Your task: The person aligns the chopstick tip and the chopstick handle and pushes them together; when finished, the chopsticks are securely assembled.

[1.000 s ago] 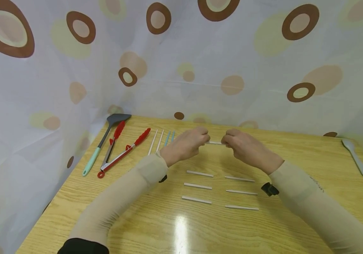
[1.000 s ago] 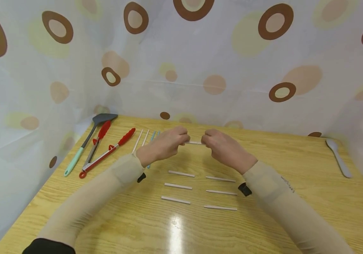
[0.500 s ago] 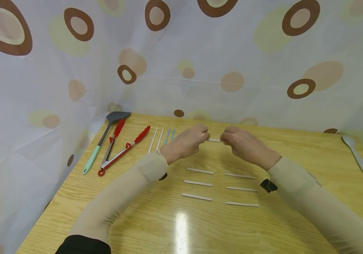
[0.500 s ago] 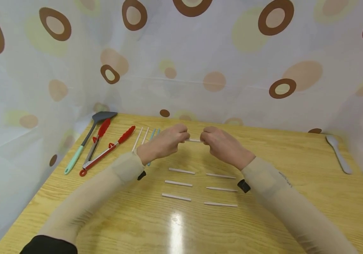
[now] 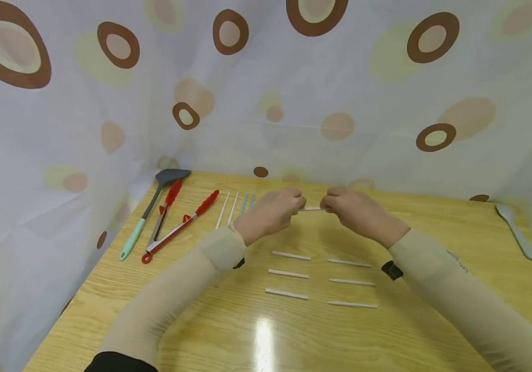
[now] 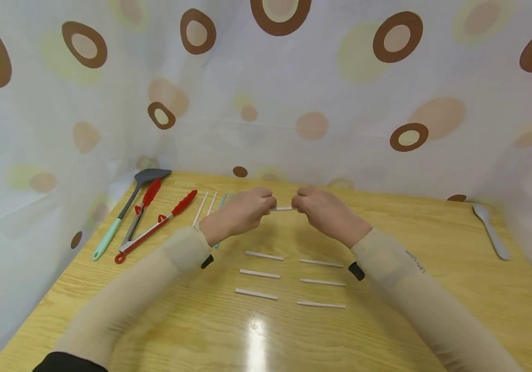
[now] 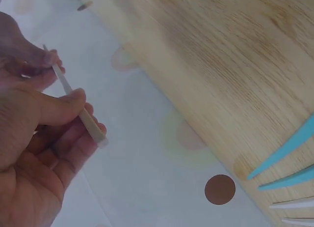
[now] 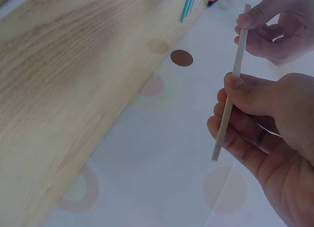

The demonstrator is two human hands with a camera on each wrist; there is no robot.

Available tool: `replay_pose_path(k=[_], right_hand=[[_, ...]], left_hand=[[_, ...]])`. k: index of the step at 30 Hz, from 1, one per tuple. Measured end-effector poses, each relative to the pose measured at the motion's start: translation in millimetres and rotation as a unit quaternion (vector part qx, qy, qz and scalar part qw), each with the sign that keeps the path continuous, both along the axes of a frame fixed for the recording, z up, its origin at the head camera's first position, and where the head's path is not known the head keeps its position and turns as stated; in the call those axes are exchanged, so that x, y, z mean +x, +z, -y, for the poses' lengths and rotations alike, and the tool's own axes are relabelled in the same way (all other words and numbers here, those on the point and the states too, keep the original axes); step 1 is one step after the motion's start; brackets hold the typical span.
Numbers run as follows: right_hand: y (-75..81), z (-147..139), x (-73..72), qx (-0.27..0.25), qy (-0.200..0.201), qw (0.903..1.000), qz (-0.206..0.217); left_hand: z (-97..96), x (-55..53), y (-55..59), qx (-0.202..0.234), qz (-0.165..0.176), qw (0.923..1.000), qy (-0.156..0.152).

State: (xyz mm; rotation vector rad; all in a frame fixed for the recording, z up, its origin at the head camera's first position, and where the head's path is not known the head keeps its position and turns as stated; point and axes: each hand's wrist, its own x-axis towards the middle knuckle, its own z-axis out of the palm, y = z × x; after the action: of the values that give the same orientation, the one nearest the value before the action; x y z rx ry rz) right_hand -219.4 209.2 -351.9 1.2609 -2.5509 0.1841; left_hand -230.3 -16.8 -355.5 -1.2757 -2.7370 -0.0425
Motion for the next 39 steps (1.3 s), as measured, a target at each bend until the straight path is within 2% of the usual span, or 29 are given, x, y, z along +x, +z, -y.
replay_pose_path(k=[9,14,18,21,25,28,33,36,39], right_hand=[[0.1,5.0,-1.5,-0.012,0.013,0.9983,-0.055],[1.4,9.6,-1.9,-0.003,0.019,0.9965,-0.081],[2.6,11.5,-1.4,-0.008,0.028,0.9949,-0.097],[3.1,11.7,0.9,-0.023,0.041,0.9932,-0.106],[0.0,8.8,4.9,-0.034,0.047,0.9929,-0.104],[-6.2,3.0,7.8,-0.028,0.028,0.9963,-0.076],[-17.9,-9.6,14.3,-0.009,-0.008,0.9996,0.027],[-23.3,-15.8,17.6,0.015,-0.022,0.9947,0.099],[-27.2,-19.7,20.7,0.041,-0.032,0.9856,0.161]], left_hand=[[-4.8,8.0,0.4,0.012,0.041,0.9973,0.06],[-4.0,9.9,1.4,0.029,0.083,0.9926,0.083],[-0.6,9.3,1.1,0.066,0.135,0.9844,0.091],[2.8,7.0,-0.1,0.096,0.176,0.9752,0.094],[8.0,1.8,-2.2,0.122,0.211,0.9643,0.104],[12.5,-2.5,-4.7,0.137,0.226,0.957,0.119],[21.1,-7.0,-9.9,0.158,0.26,0.9415,0.145],[26.0,-8.6,-11.7,0.159,0.276,0.9349,0.157],[30.5,-10.7,-13.8,0.157,0.289,0.9293,0.169]])
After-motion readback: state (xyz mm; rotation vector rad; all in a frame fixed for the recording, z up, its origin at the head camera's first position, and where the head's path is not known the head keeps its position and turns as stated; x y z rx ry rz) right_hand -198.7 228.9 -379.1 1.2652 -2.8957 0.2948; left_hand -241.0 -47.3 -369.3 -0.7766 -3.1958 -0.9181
